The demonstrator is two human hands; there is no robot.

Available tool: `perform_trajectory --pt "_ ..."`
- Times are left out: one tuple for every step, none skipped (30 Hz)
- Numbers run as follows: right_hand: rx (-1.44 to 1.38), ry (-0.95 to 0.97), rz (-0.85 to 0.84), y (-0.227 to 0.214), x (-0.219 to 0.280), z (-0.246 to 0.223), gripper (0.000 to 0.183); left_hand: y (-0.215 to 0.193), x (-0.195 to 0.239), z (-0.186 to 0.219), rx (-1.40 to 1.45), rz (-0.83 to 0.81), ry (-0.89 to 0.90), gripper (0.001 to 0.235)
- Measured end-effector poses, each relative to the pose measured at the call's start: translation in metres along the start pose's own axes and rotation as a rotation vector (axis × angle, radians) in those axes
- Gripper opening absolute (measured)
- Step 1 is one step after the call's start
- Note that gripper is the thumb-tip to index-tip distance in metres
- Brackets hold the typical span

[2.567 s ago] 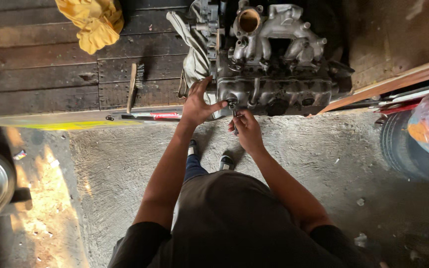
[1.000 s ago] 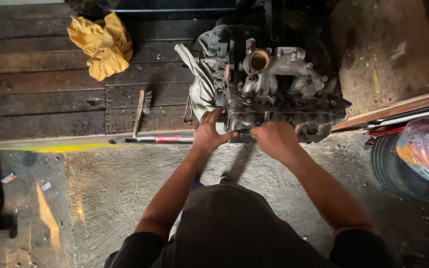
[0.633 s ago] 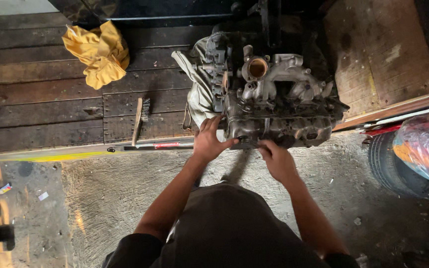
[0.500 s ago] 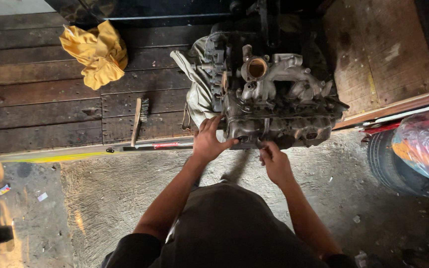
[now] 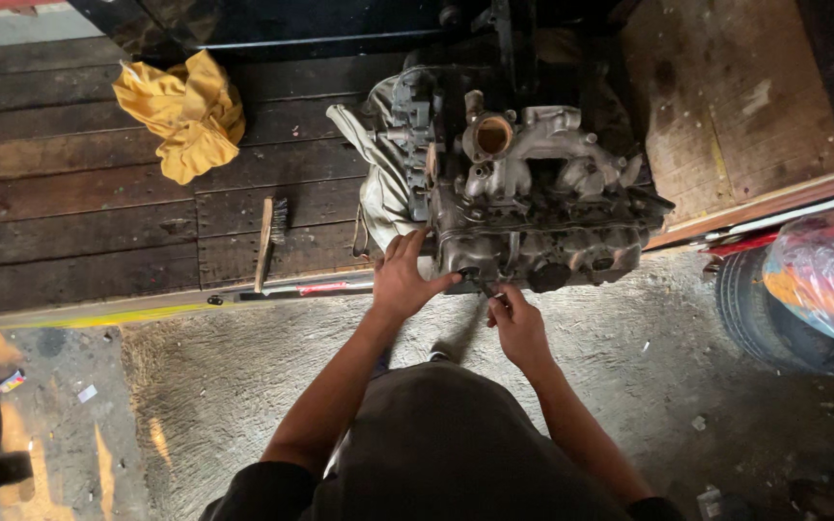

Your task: The person uses a wrench to tighten bolts on a disassembled engine block resting on a wooden workbench. The hands repeatedly rotate the wrench on the same bolt while stabilizing the engine with the other hand.

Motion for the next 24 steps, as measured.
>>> perform_trajectory --pt "-0.013 -0.023 0.004 0.0 0.0 -0.001 0.026 -0.001 0.0 0.001 0.004 0.031 0.026 0.112" --pt "-0.027 -0.044 0.009 0.002 0.001 -0.001 0.025 -0.001 0.002 0.001 0.008 0.06 0.052 0.111" --pt "-0.04 -0.064 0.014 0.003 0.002 -0.002 0.024 -0.002 0.002 0.001 0.012 0.088 0.078 0.11" --pt "-0.021 -0.063 0.018 0.004 0.002 -0.001 0.024 -0.001 0.002 0.001 0.005 0.088 0.081 0.109" --pt "-0.002 -0.062 0.021 0.005 0.002 -0.002 0.023 0.0 0.001 0.001 -0.002 0.087 0.083 0.109" --pt "0.018 -0.062 0.023 0.007 0.003 -0.002 0.023 0.0 0.0 0.001 -0.008 0.088 0.086 0.109" --pt "0.02 -0.066 0.022 0.008 0.005 -0.003 0.022 0.0 0.002 0.001 0.004 0.09 0.087 0.109" --pt "0.022 -0.073 0.021 0.009 0.007 -0.004 0.022 -0.001 0.003 0.0 0.017 0.094 0.089 0.108" --pt "0.024 -0.079 0.02 0.01 0.008 -0.006 0.022 -0.002 0.003 0.0 0.029 0.097 0.091 0.108" --pt "0.018 -0.078 0.028 0.01 0.009 -0.007 0.022 -0.003 0.003 0.0 0.028 0.09 0.084 0.108" --pt "0.013 -0.077 0.035 0.01 0.009 -0.008 0.022 -0.003 0.002 0.0 0.027 0.083 0.076 0.109" --pt "0.008 -0.074 0.041 0.01 0.01 -0.008 0.022 -0.003 0.002 0.0 0.027 0.073 0.067 0.11" --pt "-0.003 -0.062 0.046 0.01 0.01 -0.008 0.022 -0.003 0.001 0.0 0.024 0.075 0.085 0.109" --pt "-0.013 -0.048 0.049 0.012 0.009 -0.007 0.022 -0.003 0.001 0.0 0.023 0.076 0.1 0.109" --pt "-0.022 -0.035 0.052 0.013 0.01 -0.005 0.023 -0.002 0.002 0.0 0.023 0.076 0.115 0.108" --pt "-0.033 -0.022 0.046 0.015 0.01 -0.004 0.023 -0.002 0.002 -0.001 0.015 0.082 0.129 0.109" --pt "-0.044 -0.009 0.041 0.018 0.011 -0.002 0.023 -0.002 0.002 -0.001 0.007 0.087 0.143 0.109" --pt "-0.053 -0.003 0.033 0.019 0.008 -0.002 0.023 -0.004 0.002 0.0 -0.001 0.099 0.156 0.11" --pt "-0.09 -0.005 0.026 0.021 0.005 -0.002 0.022 -0.005 0.001 0.0 0.005 0.104 0.153 0.109" --pt "-0.124 -0.005 0.017 0.023 0.005 0.0 0.021 -0.005 0.002 0.0 0.012 0.108 0.147 0.109" --pt "-0.159 -0.005 0.007 0.026 0.004 0.002 0.021 -0.005 0.002 0.0 0.019 0.112 0.14 0.108" --pt "-0.186 -0.014 0.001 0.027 0.004 0.004 0.021 -0.005 0.003 0.001 0.022 0.104 0.133 0.108" --pt "-0.213 -0.022 -0.006 0.028 0.003 0.005 0.021 -0.006 0.003 0.003 0.026 0.096 0.126 0.108" --pt "-0.24 -0.031 -0.013 0.03 0.002 0.007 0.021 -0.006 0.003 0.004 0.03 0.088 0.119 0.108"
Point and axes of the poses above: each hand's wrist, its own x-axis away from the middle knuckle, its own y-axis out of the palm, z = x × y, the point moved 5 cm from there along -x, towards the middle knuckle, and after that the axes turned 10 degrees about x, right-handed, at the moved point
